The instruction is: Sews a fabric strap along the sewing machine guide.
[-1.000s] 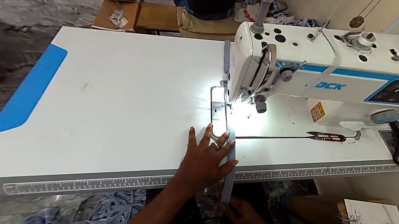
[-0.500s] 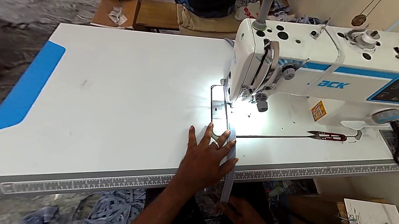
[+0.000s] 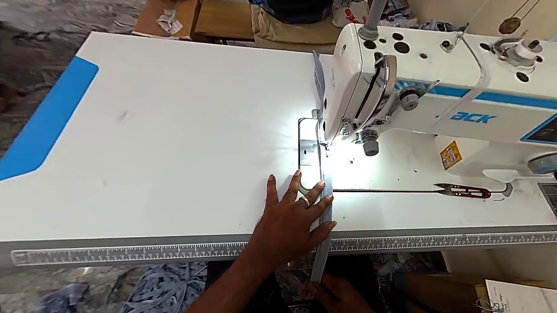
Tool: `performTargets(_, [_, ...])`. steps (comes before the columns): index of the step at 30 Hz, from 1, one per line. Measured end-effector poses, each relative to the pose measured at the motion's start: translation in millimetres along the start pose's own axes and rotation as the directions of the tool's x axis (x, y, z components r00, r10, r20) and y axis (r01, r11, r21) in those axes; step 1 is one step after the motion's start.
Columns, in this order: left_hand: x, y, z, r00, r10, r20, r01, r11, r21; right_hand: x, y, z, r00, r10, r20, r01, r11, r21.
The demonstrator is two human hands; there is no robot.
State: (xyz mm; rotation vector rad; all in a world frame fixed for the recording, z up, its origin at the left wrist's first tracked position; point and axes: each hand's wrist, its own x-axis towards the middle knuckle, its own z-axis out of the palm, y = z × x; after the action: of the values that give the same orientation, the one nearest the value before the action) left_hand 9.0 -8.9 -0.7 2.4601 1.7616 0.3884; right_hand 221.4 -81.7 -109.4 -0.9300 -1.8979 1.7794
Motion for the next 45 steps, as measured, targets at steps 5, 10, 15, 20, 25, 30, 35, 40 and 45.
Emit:
performTargets(5, [-0.1, 0.0, -0.5, 1.0, 0.001, 0.005, -0.001, 1.0, 0.001, -0.1, -1.0, -0.5, 1.0, 0.011, 0.002, -0.011, 1.0, -0.008])
performTargets(10, [0.0, 0.2, 0.0, 1.0, 0.003, 0.002, -0.003, 1.0, 0.005, 0.5, 2.4, 0.4, 1.0, -0.011, 0.001, 0.011, 1.0, -0.019])
performTargets(15, [-0.1, -0.1, -0.4, 1.0, 0.006, 0.004, -0.006, 1.0, 0.01, 1.2, 2.7, 0.7, 1.0, -0.002, 0.007, 0.002, 1.0, -0.019])
performTargets(20, [-0.1, -0.1, -1.0, 1.0, 0.012, 0.003, -0.012, 1.0, 0.005, 0.8, 0.6, 0.4, 1.0, -0.004, 0.004, 0.005, 0.999, -0.033])
performTargets(25, [-0.3, -0.7, -0.3, 1.0, 0.011, -0.002, -0.011, 1.0, 0.01, 1.6, 1.8, 0.2, 1.0, -0.005, 0.014, 0.006, 0.999, -0.032])
performTargets(30, [-0.3, 0.5, -1.1, 1.0, 0.004, 0.005, -0.004, 1.0, 0.007, 1.0, 0.7, 0.4, 1.0, 0.008, 0.01, -0.007, 0.999, -0.036])
performTargets(35, [-1.2, -0.4, -0.4, 1.0, 0.003, -0.008, -0.003, 1.0, -0.003, 0.4, -0.7, 0.9, 1.0, 0.015, -0.003, -0.015, 0.999, -0.03])
performTargets(40, [-1.7, -0.3, -1.3, 1.0, 0.002, -0.006, -0.002, 1.0, 0.001, 0.8, 1.3, 1.6, 1.0, 0.013, 0.005, -0.013, 0.999, -0.039])
performTargets(45, [-3.4, 1.9, -5.7, 0.999, -0.024, 0.025, 0.025, 0.999, -0.044, -1.6, 5.2, 0.5, 0.999, 0.007, -0.034, -0.01, 0.995, -0.098])
